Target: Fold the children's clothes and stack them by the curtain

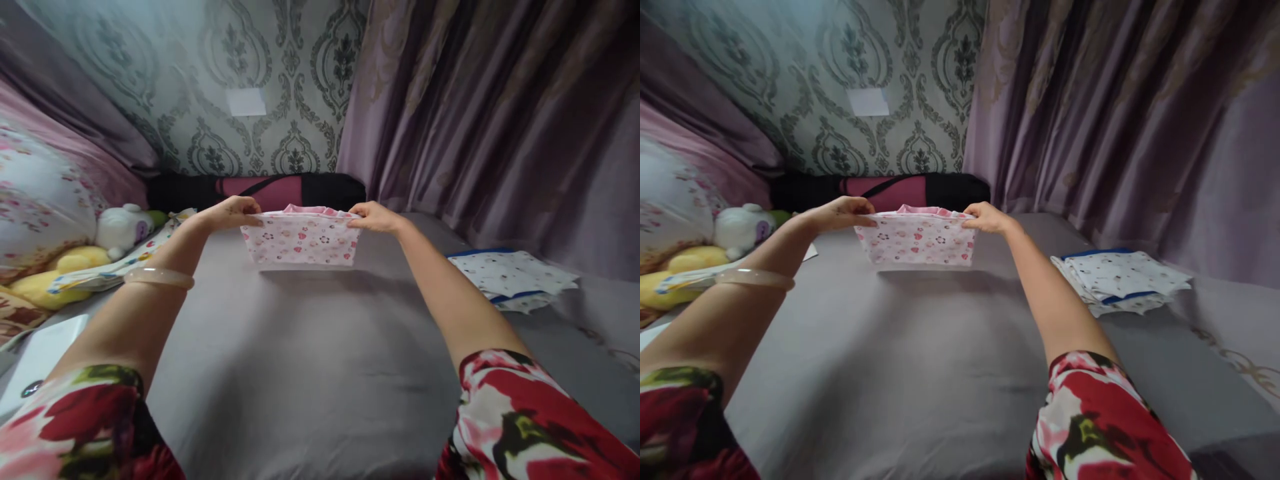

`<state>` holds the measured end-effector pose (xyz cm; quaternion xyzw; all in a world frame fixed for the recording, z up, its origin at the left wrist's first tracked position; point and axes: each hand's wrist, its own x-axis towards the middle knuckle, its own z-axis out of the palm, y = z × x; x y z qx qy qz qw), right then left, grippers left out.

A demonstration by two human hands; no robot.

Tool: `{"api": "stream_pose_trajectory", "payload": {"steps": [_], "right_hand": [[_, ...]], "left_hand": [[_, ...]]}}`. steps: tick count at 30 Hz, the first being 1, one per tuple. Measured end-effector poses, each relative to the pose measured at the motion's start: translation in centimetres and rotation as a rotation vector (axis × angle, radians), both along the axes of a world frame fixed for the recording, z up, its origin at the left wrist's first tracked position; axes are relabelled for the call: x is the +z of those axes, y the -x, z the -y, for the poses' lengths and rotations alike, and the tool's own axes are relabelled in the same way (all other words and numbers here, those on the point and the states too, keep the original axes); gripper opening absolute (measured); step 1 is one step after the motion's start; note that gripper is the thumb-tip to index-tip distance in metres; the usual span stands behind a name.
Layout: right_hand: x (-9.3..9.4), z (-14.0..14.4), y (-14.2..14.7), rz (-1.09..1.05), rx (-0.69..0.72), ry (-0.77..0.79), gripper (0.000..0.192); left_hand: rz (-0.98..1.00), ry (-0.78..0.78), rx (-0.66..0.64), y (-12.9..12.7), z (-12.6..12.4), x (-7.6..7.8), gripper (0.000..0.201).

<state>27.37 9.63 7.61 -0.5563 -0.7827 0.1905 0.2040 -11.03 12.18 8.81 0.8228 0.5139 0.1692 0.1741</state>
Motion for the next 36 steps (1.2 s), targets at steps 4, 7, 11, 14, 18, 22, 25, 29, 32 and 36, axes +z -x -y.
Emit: {"api": "stream_pose_trajectory", "payload": {"steps": [4, 7, 11, 14, 18, 22, 25, 29, 32, 36], "right_hand": [[-0.4, 4.2, -0.9, 0.038, -0.015, -0.131, 0.033], [-3.9, 8.2, -1.7, 0.158, 0.053, -0.176, 0.030], [-10.1, 13.0, -2.8, 0.264, 0.225, -0.251, 0.032], [-12.9, 15.2, -3.1, 0.275, 0.298, -0.359, 0.032], [-13.7, 16.7, -3.0, 0.296, 0.305, -0.407, 0.036], [-13.3, 17.7, -3.5, 0.256, 0.362, -0.312, 0.049], [-12.9, 17.4, -3.5, 0.168, 0.338, -0.244, 0.049], [-12.3, 15.1, -0.7, 0.103, 0.223, -0.232, 0.042], [-12.1, 12.8, 3.5, 0.223, 0.155, -0.157, 0.052], [-12.8, 10.3, 8.3, 0.384, 0.128, -0.032, 0.059]], "left_hand": [[-0.013, -0.298, 0.038, -1.2, 4.1, -2.0, 0.038], [-0.139, -0.380, -0.005, -1.8, 8.3, -5.8, 0.028], [-0.162, -0.329, -0.223, -1.9, 13.4, -10.7, 0.017], [-0.108, -0.331, -0.346, -1.6, 15.4, -12.7, 0.021], [-0.101, -0.309, -0.365, -0.7, 15.8, -14.5, 0.026], [-0.091, -0.273, -0.329, 0.4, 16.3, -15.5, 0.036], [-0.097, -0.201, -0.294, 0.2, 17.0, -14.6, 0.036], [-0.108, -0.189, -0.154, -3.2, 16.4, -13.1, 0.034], [-0.188, -0.219, -0.112, -7.7, 14.6, -13.3, 0.043], [-0.333, -0.140, -0.037, -12.3, 11.8, -14.8, 0.051]]}}
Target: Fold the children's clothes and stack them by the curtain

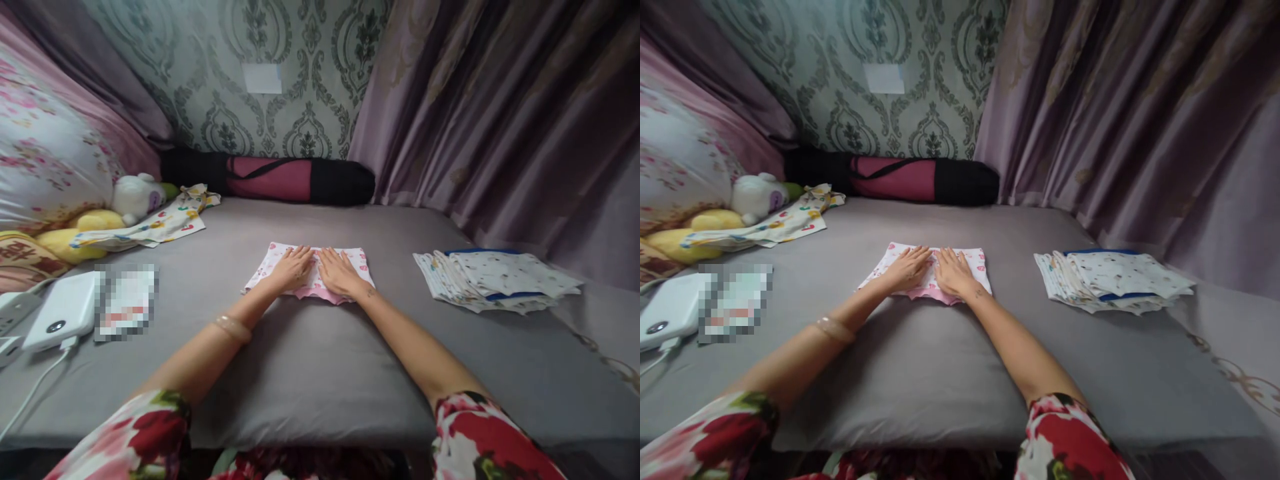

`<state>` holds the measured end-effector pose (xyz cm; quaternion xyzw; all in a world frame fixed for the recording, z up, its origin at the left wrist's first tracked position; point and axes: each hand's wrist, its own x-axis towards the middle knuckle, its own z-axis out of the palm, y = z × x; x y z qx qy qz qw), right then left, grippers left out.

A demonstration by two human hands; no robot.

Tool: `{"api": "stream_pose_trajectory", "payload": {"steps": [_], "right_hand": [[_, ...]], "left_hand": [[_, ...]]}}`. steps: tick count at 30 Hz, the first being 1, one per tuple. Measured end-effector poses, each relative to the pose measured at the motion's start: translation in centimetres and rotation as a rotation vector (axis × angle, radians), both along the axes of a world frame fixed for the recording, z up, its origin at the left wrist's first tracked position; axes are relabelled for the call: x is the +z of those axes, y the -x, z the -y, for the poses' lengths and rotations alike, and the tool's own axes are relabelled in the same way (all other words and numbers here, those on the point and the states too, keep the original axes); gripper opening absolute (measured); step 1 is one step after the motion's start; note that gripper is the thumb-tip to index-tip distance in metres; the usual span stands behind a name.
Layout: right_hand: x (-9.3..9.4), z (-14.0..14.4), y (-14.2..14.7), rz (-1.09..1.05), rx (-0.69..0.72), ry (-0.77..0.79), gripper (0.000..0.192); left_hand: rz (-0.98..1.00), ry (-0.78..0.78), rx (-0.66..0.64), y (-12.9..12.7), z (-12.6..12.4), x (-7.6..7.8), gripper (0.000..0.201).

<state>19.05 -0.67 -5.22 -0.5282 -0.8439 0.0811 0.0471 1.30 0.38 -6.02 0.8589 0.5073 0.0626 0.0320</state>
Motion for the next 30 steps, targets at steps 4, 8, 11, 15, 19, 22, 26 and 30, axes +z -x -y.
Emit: {"api": "stream_pose_trajectory", "payload": {"steps": [4, 8, 11, 15, 19, 22, 26, 30], "right_hand": [[-1.1, -1.3, 1.5, 0.016, -0.030, 0.015, 0.059], [-1.8, -1.5, 1.4, -0.008, -0.049, 0.004, 0.059], [-2.0, -1.5, 1.5, -0.011, -0.054, 0.002, 0.059], [-1.3, -1.7, 1.3, -0.035, -0.033, 0.069, 0.060], [-0.4, -1.8, -0.2, -0.073, -0.056, 0.079, 0.060], [-0.6, -1.5, -1.4, -0.050, -0.160, 0.007, 0.060], [-1.6, -1.2, -2.0, -0.033, -0.206, -0.021, 0.060], [-2.1, -1.2, -1.8, -0.029, -0.210, -0.024, 0.060]], "left_hand": [[-0.040, 0.027, 0.081, -0.8, -1.5, -1.2, 0.054], [-0.039, 0.028, 0.103, -0.4, -1.7, -1.8, 0.055], [-0.048, 0.029, 0.109, -0.5, -1.7, -1.8, 0.056], [-0.064, 0.092, 0.089, -0.4, -1.9, -1.2, 0.057], [-0.073, 0.040, 0.115, 0.9, -1.9, -1.0, 0.059], [-0.088, -0.021, 0.146, 2.0, -1.7, -1.4, 0.058], [-0.069, -0.020, 0.146, 2.6, -1.4, -1.8, 0.060], [-0.059, -0.012, 0.151, 2.3, -1.3, -1.6, 0.060]]}}
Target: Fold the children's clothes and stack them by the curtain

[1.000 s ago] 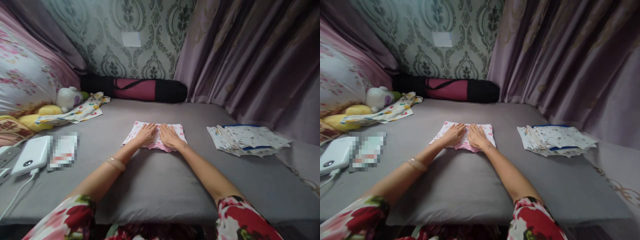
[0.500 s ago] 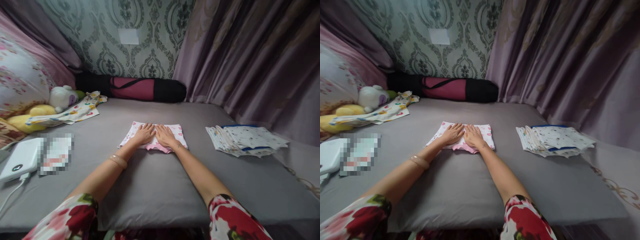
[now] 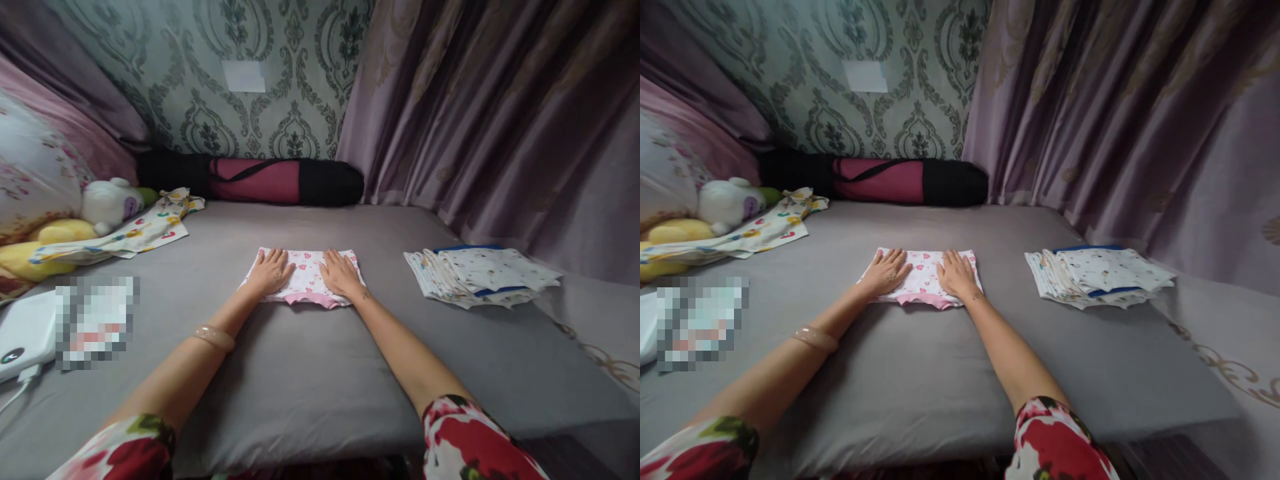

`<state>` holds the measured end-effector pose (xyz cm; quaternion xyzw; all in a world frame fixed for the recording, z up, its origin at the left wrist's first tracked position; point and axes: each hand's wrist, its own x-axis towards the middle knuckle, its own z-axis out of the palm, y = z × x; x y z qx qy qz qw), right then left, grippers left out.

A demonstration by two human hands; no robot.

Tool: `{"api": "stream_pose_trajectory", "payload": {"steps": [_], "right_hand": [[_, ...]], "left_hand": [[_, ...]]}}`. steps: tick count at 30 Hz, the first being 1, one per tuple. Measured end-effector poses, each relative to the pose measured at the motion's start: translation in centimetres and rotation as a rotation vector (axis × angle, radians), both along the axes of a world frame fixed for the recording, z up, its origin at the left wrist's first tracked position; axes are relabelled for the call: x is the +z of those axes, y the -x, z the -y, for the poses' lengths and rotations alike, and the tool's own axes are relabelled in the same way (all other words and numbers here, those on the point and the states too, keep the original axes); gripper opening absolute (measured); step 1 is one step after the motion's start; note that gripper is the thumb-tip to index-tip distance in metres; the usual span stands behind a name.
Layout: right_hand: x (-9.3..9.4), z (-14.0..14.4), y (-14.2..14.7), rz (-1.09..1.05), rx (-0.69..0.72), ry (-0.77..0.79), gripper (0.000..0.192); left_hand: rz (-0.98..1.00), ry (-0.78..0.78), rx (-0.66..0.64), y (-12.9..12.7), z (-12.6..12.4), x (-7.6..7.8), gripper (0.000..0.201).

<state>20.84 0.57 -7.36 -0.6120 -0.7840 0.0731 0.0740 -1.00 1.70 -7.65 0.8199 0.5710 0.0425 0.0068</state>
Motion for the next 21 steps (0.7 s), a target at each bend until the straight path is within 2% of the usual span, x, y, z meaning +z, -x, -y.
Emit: {"api": "stream_pose_trajectory", "payload": {"steps": [4, 8, 10, 14, 18, 21], "right_hand": [[0.3, -0.3, -0.2, -0.022, 0.009, 0.029, 0.060], [1.1, -0.7, -1.7, -0.081, 0.066, 0.055, 0.060], [1.3, -0.7, -2.8, -0.084, 0.018, 0.011, 0.062], [0.5, -0.5, -4.5, -0.041, -0.090, 0.018, 0.064], [-0.6, -0.5, -5.0, -0.023, -0.088, 0.021, 0.063], [-0.6, -0.7, -5.2, -0.013, -0.079, 0.029, 0.064]], "left_hand": [[-0.017, 0.026, 0.002, -0.2, 0.1, 0.6, 0.060], [-0.027, 0.048, 0.025, 0.6, 0.4, 1.0, 0.058], [-0.012, 0.046, 0.053, 1.3, 0.7, 0.9, 0.060], [0.048, 0.098, 0.088, 2.5, 0.8, 0.2, 0.064], [0.094, 0.108, 0.088, 2.8, 0.5, -0.3, 0.065], [0.130, 0.040, 0.072, 2.9, 0.8, -0.2, 0.055]]}}
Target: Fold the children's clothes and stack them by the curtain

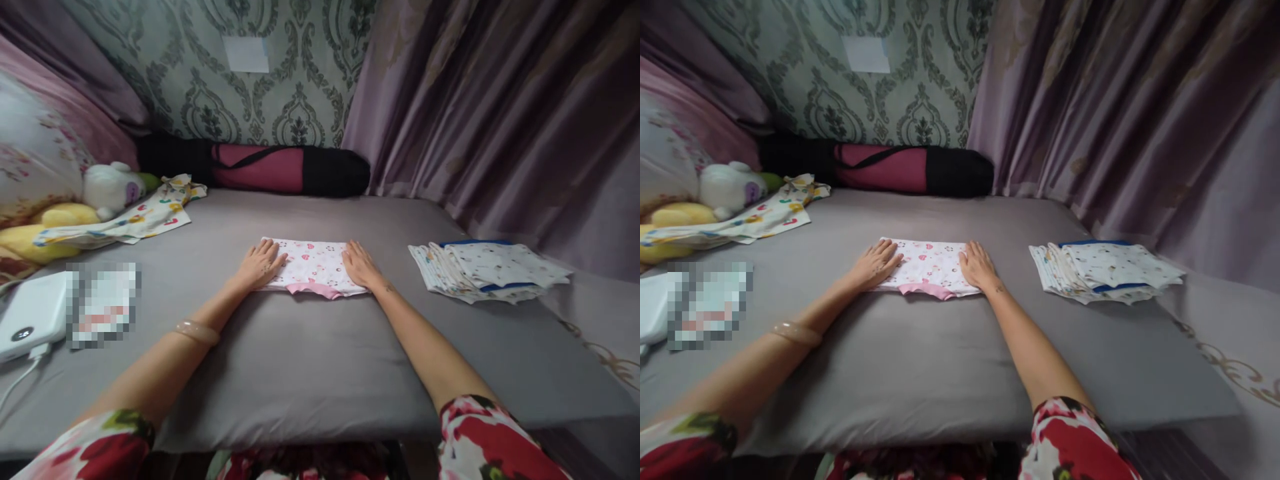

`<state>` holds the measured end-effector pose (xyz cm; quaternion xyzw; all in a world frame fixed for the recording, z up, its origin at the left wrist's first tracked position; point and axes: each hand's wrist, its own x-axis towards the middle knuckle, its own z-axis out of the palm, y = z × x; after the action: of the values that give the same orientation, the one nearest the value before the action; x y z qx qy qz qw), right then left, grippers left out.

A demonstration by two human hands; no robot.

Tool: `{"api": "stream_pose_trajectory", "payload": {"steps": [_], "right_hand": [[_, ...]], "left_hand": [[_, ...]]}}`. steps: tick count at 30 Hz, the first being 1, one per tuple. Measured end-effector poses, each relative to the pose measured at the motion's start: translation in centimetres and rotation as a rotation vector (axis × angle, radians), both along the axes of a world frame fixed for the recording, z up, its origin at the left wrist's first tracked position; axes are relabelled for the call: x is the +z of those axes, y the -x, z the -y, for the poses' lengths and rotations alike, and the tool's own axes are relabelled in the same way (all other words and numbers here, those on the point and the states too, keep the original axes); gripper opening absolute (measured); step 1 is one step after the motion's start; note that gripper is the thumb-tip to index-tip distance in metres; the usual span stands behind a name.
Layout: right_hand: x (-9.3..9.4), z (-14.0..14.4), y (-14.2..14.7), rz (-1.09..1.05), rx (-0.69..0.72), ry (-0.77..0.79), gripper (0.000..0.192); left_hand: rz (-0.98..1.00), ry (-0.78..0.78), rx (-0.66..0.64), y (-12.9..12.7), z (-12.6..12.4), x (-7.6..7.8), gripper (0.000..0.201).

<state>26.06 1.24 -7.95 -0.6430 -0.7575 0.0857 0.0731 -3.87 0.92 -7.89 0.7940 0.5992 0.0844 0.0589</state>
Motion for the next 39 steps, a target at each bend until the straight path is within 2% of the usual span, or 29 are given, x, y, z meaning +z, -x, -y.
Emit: {"api": "stream_pose_trajectory", "payload": {"steps": [3, 6, 8, 10, 14, 20, 24, 29, 33, 39], "right_hand": [[0.7, 0.2, 0.4, 0.032, -0.008, 0.009, 0.064], [1.6, 1.3, 2.7, 0.063, 0.011, -0.069, 0.062], [2.0, 2.3, 5.0, 0.052, 0.079, -0.104, 0.061], [2.0, 3.3, 7.3, 0.032, 0.159, -0.098, 0.060], [1.5, 4.2, 9.7, 0.032, 0.195, -0.035, 0.057], [0.9, 3.9, 9.7, 0.054, 0.176, -0.049, 0.057], [1.6, 4.0, 9.6, 0.047, 0.178, -0.009, 0.057], [2.6, 5.7, 8.5, 0.020, 0.280, 0.064, 0.058], [2.5, 7.1, 8.2, 0.032, 0.292, 0.042, 0.056], [3.1, 7.0, 7.3, 0.015, 0.271, 0.041, 0.056]], "left_hand": [[0.007, -0.164, 0.022, -0.2, 1.1, 0.7, 0.045], [-0.007, -0.288, 0.011, -1.4, 2.7, 1.7, 0.046], [-0.014, -0.262, -0.037, -2.7, 3.8, 2.0, 0.050], [-0.031, -0.166, -0.064, -4.0, 4.6, 1.9, 0.056], [-0.065, -0.010, -0.068, -5.2, 5.3, 0.7, 0.059], [-0.070, -0.045, -0.060, -5.1, 5.1, -0.3, 0.056], [-0.076, -0.012, -0.067, -5.1, 5.2, 0.4, 0.056], [-0.079, 0.071, -0.152, -3.8, 6.0, 1.6, 0.067], [-0.079, 0.077, -0.177, -2.9, 6.4, 1.5, 0.067], [-0.077, 0.088, -0.191, -2.8, 6.0, 1.8, 0.070]]}}
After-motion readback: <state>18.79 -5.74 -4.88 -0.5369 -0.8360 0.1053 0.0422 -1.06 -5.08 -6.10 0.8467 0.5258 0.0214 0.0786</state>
